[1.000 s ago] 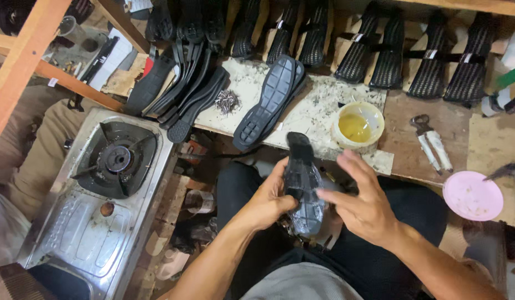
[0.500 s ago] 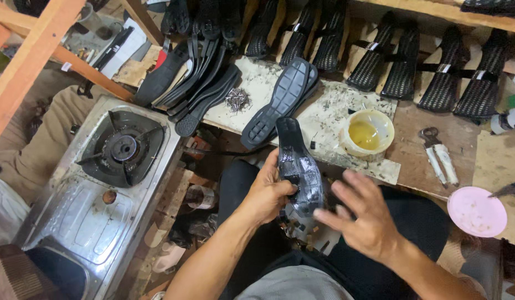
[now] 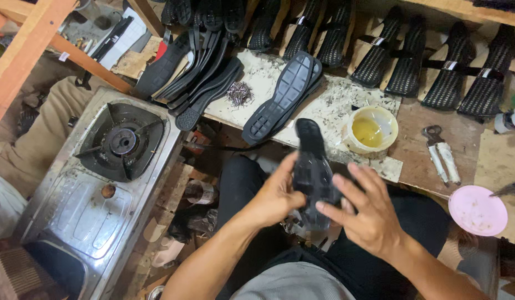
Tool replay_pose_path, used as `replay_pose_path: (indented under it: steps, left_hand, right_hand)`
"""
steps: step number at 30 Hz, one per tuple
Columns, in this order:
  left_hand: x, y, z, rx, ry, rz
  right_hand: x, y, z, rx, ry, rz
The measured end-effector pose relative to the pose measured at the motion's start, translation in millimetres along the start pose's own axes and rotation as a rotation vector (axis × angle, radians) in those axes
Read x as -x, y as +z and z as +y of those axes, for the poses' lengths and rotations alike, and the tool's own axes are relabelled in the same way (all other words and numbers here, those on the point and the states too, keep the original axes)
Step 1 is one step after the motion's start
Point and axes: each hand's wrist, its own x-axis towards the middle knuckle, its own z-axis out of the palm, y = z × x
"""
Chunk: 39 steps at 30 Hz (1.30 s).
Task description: The person sits on the floor of a shoe workshop and applies glue from a cup onto rubber shoe soles, spreading the adhesive over the sole surface with their fingers. They turn each sole over to coat different sides and set finished soles on the workbench with stacks of other soles.
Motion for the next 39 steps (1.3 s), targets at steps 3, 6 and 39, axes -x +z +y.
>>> replay_pose_path:
  steps: [3,6,39]
  left_hand:
    - [1.9,4.5,1.8,-0.076,-0.005,-0.085]
    - [1.0,3.1,1.4,-0.071,-0.061,-0.112]
    - [38.4,-65.8,8.7,-0.242,-0.235,-0.533]
  right_hand:
    - [-6.6,-4.0,4.5,0.109,0.047,-0.002]
    - [-9.5,-5.1,2.3,0.174,0.091,-0.039]
    - [-68.4,-30.4,61.7,-0.372,-0.093,-0.645]
